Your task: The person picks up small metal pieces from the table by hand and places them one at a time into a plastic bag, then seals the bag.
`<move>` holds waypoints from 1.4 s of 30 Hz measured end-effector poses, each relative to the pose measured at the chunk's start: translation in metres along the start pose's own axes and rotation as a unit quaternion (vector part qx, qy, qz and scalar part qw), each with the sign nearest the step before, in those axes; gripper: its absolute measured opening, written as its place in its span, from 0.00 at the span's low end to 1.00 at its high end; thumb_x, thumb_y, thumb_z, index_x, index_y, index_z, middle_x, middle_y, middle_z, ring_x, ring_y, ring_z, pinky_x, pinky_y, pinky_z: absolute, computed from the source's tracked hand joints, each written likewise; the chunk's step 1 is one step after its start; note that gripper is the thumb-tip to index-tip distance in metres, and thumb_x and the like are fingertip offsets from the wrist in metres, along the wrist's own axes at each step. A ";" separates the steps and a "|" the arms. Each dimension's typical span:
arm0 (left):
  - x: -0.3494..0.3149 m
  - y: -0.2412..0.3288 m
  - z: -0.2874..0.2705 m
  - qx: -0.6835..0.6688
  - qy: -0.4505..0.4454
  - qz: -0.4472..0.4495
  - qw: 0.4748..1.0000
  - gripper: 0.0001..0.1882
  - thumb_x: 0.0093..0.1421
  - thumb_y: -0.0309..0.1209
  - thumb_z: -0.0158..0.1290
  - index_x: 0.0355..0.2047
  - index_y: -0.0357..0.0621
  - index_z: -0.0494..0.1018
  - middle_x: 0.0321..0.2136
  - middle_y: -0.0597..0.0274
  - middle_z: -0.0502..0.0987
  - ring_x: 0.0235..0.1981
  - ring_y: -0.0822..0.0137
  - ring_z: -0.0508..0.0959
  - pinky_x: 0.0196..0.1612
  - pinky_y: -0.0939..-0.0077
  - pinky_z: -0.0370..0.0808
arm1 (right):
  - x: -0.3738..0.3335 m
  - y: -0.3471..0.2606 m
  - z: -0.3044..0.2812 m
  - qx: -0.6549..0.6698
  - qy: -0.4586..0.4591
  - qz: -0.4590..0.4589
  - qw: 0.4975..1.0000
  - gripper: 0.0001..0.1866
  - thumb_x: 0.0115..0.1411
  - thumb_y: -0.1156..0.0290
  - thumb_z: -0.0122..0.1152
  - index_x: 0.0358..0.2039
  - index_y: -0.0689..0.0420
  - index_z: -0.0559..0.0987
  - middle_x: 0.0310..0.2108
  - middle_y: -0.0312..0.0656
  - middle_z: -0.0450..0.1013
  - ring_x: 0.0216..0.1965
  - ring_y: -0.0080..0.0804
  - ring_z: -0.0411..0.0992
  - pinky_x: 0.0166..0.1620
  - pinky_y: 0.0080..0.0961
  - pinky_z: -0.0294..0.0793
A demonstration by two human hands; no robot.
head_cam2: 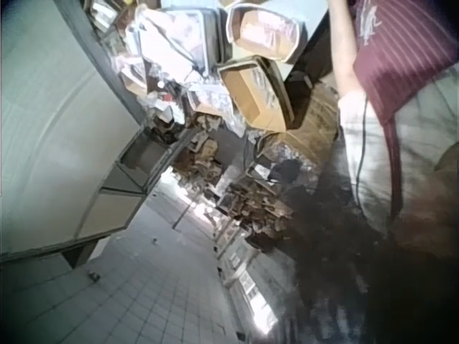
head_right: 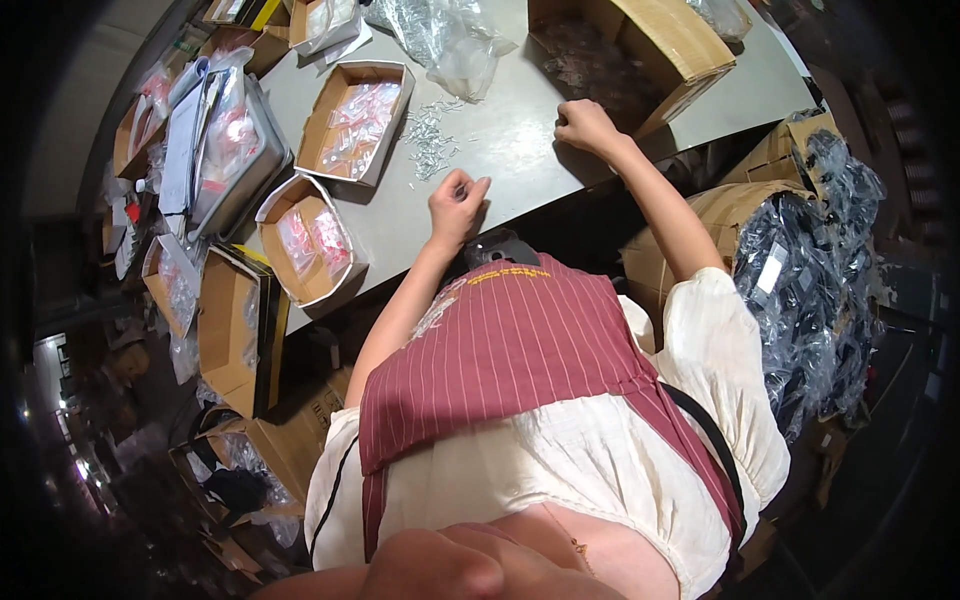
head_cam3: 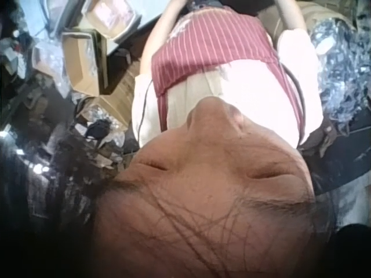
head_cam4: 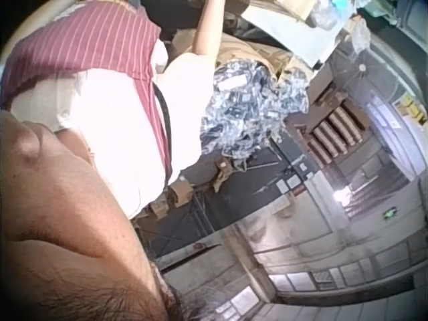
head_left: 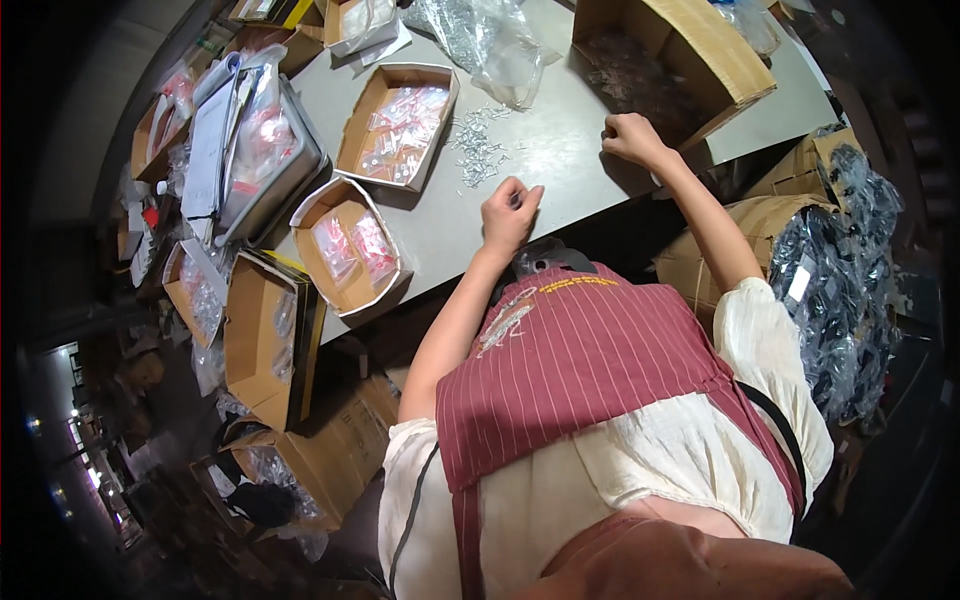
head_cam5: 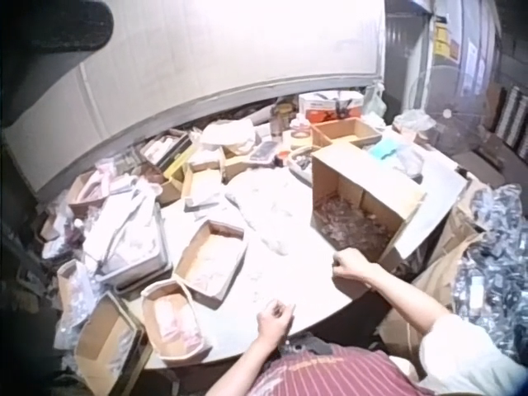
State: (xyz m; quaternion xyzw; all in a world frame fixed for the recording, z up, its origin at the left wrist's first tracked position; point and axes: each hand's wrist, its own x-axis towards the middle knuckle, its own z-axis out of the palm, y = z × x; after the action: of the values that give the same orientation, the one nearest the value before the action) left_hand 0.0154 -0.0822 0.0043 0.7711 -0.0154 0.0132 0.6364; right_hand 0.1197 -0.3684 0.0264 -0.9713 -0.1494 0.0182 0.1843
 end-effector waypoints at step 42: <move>0.038 0.010 0.049 -0.091 -0.140 -0.005 0.986 0.09 0.56 0.24 0.60 0.38 0.38 0.81 0.30 0.65 0.84 0.33 0.77 0.81 0.39 0.80 0.77 | -0.016 -0.080 -0.015 0.503 -0.149 -0.032 0.851 0.07 0.62 0.75 0.63 0.39 0.62 0.83 0.32 0.35 0.78 0.29 0.19 0.74 0.31 0.17 0.73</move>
State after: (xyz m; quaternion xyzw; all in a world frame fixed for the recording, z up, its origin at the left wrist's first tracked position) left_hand 0.0528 -0.1329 0.0067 0.7039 -0.1019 -0.0998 0.6958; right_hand 0.0833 -0.3071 0.0692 -0.7263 -0.1762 0.2294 0.6235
